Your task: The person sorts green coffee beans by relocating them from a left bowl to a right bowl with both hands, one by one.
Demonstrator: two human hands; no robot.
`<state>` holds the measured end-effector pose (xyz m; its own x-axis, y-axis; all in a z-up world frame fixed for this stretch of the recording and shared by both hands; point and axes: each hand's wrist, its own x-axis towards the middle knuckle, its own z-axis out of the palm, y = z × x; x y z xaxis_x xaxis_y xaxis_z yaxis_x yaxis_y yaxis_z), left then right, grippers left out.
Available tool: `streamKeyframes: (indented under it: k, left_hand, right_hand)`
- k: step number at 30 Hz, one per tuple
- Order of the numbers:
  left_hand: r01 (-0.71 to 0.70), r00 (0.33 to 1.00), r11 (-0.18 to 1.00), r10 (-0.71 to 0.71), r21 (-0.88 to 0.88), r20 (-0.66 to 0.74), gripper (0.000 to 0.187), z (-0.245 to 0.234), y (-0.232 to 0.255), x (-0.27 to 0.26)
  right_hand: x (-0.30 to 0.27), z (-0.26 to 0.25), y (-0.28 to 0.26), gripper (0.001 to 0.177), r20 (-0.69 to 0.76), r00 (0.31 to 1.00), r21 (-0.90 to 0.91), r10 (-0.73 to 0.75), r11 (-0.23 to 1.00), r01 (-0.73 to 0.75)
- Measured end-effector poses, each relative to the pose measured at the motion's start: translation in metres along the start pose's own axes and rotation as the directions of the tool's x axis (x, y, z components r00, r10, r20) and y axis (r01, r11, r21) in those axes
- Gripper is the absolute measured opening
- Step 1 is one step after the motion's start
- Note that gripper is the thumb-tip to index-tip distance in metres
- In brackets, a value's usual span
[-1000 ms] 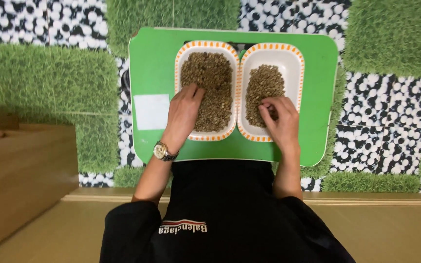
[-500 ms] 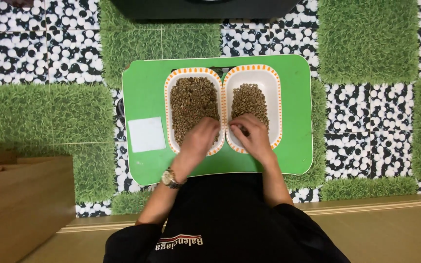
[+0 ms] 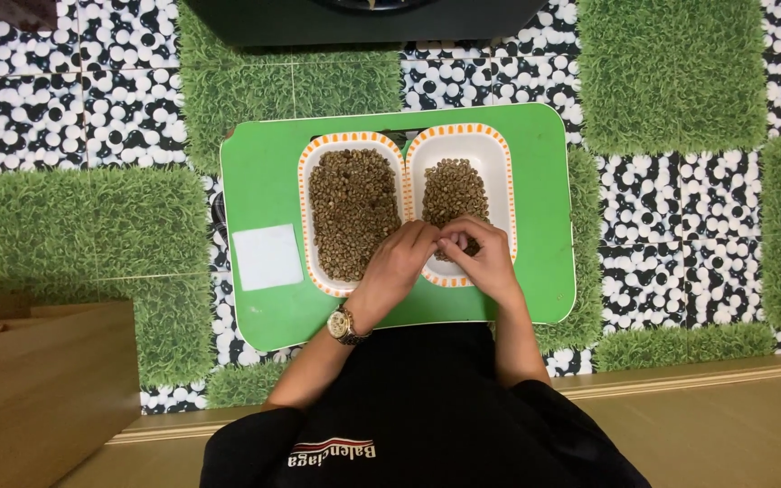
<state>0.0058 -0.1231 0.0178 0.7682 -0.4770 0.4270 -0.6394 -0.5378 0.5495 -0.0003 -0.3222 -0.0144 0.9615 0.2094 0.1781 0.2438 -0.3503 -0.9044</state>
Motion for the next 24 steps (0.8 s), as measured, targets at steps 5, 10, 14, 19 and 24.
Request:
streamKeyframes:
  k: [5, 10, 14, 19, 24]
  left_hand:
    - [0.037, 0.999, 0.999, -0.036, -0.012, 0.035, 0.01, 0.017, -0.001, 0.002]
    - [0.067, 0.992, 0.996, -0.061, -0.056, 0.11, 0.023, 0.008, 0.006, 0.012]
    - [0.108, 0.985, 0.994, -0.107, 0.0, 0.136, 0.022, 0.002, -0.008, -0.001]
    - [0.496, 0.846, 0.853, -0.517, 0.165, 0.13, 0.025, -0.021, -0.043, -0.039]
    - [0.514, 0.826, 0.779, -0.562, 0.359, 0.037, 0.031, -0.039, -0.052, -0.054]
  right_hand:
    - [-0.003, -0.01, 0.003, 0.007, -0.046, 0.999, -0.08, 0.013, 0.997, -0.016]
    - [-0.006, -0.016, 0.007, 0.01, -0.115, 0.993, -0.179, 0.017, 0.983, -0.038]
    - [-0.007, -0.015, 0.017, 0.009, -0.113, 0.994, -0.252, 0.001, 0.967, -0.03]
    - [-0.003, -0.012, 0.013, 0.011, -0.125, 0.991, -0.356, -0.045, 0.934, -0.002]
    - [-0.001, -0.011, 0.013, 0.01, -0.114, 0.992, -0.381, -0.05, 0.925, 0.003]
